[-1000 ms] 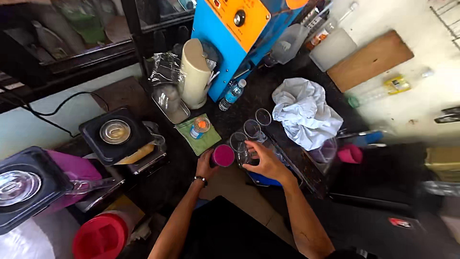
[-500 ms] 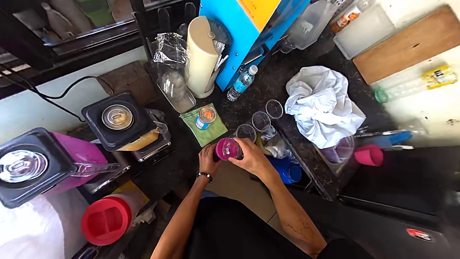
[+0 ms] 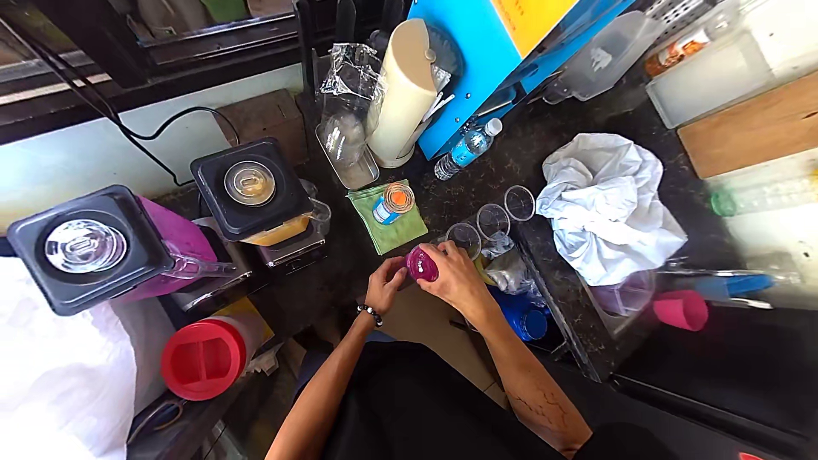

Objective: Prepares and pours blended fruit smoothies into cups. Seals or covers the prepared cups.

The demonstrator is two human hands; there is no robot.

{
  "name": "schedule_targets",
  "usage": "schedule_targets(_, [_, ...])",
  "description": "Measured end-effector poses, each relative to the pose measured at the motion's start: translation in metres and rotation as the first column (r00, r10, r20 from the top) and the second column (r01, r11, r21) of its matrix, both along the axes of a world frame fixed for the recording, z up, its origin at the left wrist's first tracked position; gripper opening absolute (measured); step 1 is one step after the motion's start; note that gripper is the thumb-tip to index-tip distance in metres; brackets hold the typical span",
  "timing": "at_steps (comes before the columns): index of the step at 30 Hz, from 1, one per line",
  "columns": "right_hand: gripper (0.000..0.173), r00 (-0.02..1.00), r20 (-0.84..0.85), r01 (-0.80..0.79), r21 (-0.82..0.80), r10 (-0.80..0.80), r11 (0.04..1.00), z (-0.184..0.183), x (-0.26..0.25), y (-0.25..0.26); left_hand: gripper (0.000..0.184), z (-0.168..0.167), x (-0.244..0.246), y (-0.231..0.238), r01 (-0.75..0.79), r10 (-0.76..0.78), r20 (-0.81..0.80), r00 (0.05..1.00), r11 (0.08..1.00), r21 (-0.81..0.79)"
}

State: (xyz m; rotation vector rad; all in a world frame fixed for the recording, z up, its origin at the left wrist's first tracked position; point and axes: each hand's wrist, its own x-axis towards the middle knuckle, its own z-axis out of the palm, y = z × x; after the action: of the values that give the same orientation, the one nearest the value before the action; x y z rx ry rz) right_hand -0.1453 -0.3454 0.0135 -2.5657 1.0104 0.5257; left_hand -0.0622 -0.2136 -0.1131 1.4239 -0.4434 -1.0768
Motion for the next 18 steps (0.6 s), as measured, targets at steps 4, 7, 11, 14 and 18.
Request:
schedule_targets(4, [0.076,0.999,-0.037,0.025,-0.005,-0.025,1.0,0.001,0.009,0.002,0.038,0.01,-0.001,-0.011,-0.012,0.014,-0.02,1.0,0.996,0.089])
schedule_targets(7, [0.077,0.998,-0.06,0.032,0.007,-0.032,0.999,0.001,0.015,0.002,0.032,0.012,0.004,-0.013,-0.021,0.033,-0.129,0.991,0.995,0.095])
schedule_targets(11, [0.081,0.997,-0.075,0.033,-0.003,-0.033,0.999,-0.001,0.016,0.0,0.032,0.012,0.005,-0.018,-0.044,0.069,-0.278,0.958,0.994,0.096])
schedule_targets(14, [0.083,0.999,-0.045,0.006,-0.012,-0.006,1.0,-0.001,0.011,-0.002,0.054,0.015,0.01,-0.014,0.037,0.013,-0.251,0.968,0.981,0.192])
schedule_targets(18, [0.071,0.943,0.327,-0.061,-0.018,0.063,0.998,0.033,0.03,0.012,0.045,0.075,0.047,0.02,0.091,-0.212,0.257,0.943,0.906,0.413])
